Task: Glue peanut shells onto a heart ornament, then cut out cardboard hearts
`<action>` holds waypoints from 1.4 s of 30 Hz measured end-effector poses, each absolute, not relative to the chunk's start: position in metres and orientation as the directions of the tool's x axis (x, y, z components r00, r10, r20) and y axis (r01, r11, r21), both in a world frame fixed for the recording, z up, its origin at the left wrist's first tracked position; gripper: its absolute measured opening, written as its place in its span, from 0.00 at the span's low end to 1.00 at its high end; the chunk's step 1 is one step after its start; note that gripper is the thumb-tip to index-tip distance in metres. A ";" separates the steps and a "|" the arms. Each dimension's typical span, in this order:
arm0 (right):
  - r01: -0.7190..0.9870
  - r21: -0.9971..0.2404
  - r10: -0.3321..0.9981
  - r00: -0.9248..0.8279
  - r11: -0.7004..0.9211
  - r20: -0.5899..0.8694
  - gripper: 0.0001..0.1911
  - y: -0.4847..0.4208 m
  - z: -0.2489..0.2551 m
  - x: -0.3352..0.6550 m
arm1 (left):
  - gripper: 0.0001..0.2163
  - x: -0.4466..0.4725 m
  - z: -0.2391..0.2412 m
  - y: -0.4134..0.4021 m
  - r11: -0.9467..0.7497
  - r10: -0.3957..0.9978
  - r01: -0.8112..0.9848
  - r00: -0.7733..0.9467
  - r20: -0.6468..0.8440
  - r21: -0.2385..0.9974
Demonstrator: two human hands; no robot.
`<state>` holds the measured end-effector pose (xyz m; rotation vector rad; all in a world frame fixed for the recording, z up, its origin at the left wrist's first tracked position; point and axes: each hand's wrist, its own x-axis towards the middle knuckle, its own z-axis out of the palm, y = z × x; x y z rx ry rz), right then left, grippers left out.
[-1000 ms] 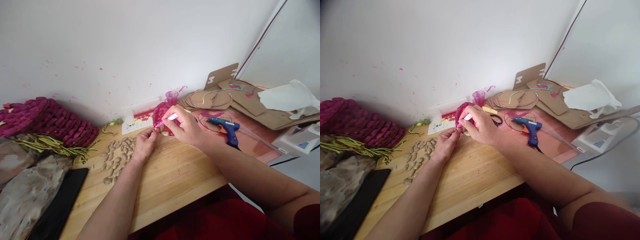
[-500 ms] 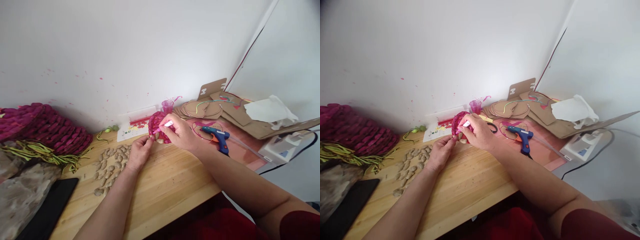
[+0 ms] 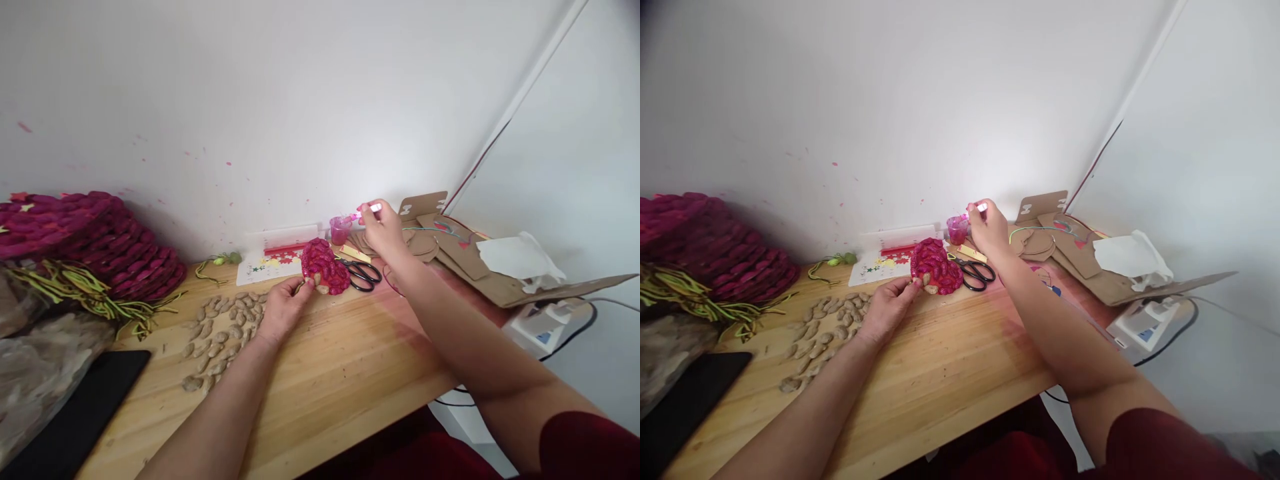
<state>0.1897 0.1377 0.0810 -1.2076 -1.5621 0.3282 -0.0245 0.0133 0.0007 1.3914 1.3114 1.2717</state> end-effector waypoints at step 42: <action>0.277 -0.831 0.876 -0.137 0.482 0.462 0.20 0.050 0.056 0.169 | 0.20 -0.023 0.010 0.009 -0.131 0.989 0.193 -0.046 0.143 0.972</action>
